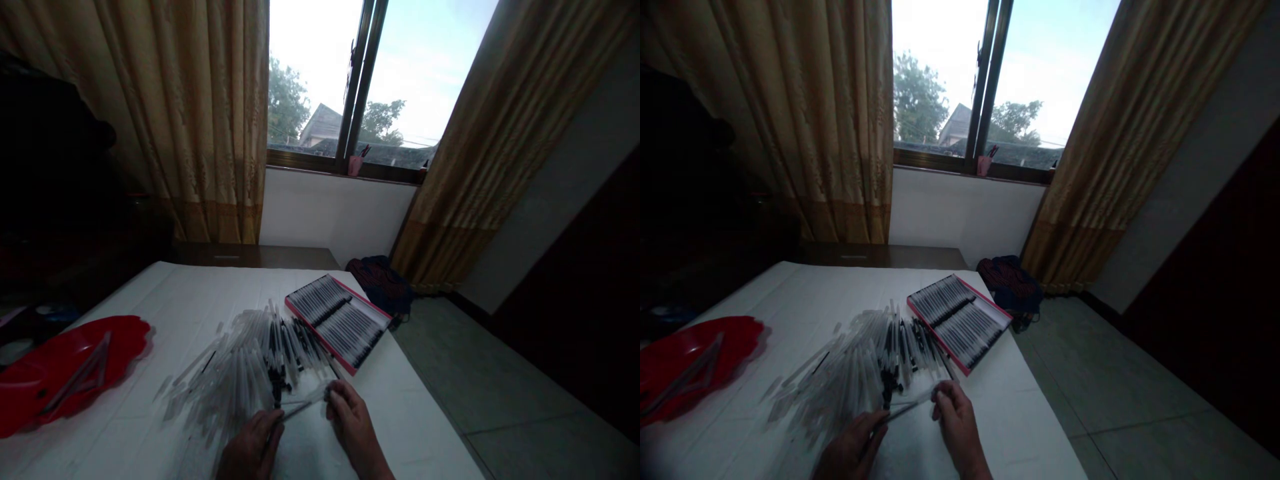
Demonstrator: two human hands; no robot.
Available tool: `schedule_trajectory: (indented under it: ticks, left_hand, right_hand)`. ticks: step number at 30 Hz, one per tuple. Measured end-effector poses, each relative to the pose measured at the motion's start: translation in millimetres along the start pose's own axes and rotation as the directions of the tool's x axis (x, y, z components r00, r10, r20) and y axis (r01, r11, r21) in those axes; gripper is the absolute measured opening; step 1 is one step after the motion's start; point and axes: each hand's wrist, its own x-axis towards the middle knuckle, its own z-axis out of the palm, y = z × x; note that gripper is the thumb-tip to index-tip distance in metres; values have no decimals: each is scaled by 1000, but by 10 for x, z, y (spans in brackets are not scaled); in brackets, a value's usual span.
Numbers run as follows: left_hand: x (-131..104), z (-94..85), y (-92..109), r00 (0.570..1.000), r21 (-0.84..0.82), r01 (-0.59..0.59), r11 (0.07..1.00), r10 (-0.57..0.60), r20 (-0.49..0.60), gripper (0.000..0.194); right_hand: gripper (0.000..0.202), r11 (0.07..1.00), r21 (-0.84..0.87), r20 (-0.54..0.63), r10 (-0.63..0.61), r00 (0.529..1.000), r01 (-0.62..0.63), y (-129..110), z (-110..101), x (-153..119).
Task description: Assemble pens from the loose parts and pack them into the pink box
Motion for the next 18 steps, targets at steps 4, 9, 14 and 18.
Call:
schedule_trajectory:
  ticks: [4, 9, 14, 18]
  left_hand:
    - [-14, -24, 13, 997, -48, 70, 996, -69, 29, 26]
    - [7, -75, 53, 987, -133, 156, 979, -150, 54, 27]
    - [6, -53, 23, 958, -218, 286, 933, -286, 33, 32]
    - [-5, -43, 13, 936, -250, 348, 904, -350, 37, 34]
  right_hand:
    - [38, 997, 74, 40, 22, 999, -25, 43, 2, 9]
    - [25, 999, 37, 47, 27, 999, -29, 30, -30, 4]
    - [15, 998, -31, 146, 50, 988, -46, -47, -109, -41]
    - [9, 992, -120, 183, 65, 981, -43, -55, -126, -59]
